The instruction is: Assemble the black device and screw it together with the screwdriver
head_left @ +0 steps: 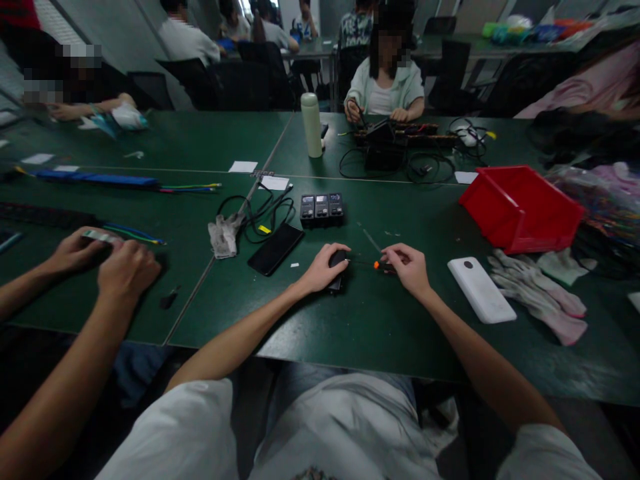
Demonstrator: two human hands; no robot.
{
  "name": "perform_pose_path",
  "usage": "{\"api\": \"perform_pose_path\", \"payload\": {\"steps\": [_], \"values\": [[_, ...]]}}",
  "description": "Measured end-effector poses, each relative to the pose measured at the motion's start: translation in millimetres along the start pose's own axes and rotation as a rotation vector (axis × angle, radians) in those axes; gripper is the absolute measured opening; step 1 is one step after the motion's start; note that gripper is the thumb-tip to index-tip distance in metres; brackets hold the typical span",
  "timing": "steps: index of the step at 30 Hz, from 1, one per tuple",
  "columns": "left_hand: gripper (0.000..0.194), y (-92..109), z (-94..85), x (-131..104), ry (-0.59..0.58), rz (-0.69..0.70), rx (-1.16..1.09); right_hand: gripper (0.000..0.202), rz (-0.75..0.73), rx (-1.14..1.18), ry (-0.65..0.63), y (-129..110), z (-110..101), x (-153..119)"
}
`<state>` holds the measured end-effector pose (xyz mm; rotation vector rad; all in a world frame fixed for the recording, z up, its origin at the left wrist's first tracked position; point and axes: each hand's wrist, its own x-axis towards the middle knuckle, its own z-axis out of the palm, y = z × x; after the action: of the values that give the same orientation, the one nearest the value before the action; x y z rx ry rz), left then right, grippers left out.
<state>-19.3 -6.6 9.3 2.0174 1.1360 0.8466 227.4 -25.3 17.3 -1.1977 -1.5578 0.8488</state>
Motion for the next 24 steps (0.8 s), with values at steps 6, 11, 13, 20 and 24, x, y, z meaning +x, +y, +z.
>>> {"api": "perform_pose_path", "payload": {"steps": [6,11,13,20,24], "values": [[0.032,-0.1,0.3,-0.3,0.006,0.004,-0.002,0.032,0.229,0.428,0.086,2.9,3.0,7.5],[0.032,-0.2,0.0,-0.3,0.000,-0.018,0.006,0.033,0.359,0.407,-0.029,3.4,3.7,7.5],[0.032,-0.5,0.0,-0.4,0.005,-0.022,0.005,0.036,0.370,0.351,-0.092,3.0,2.1,7.6],[0.031,0.6,-0.6,-0.3,0.005,-0.027,0.004,0.036,0.339,0.206,-0.148,3.1,-1.4,8.3],[0.031,0.8,-0.5,-0.1,0.011,-0.021,0.001,0.035,0.295,0.203,-0.139,3.4,0.1,7.1]]}}
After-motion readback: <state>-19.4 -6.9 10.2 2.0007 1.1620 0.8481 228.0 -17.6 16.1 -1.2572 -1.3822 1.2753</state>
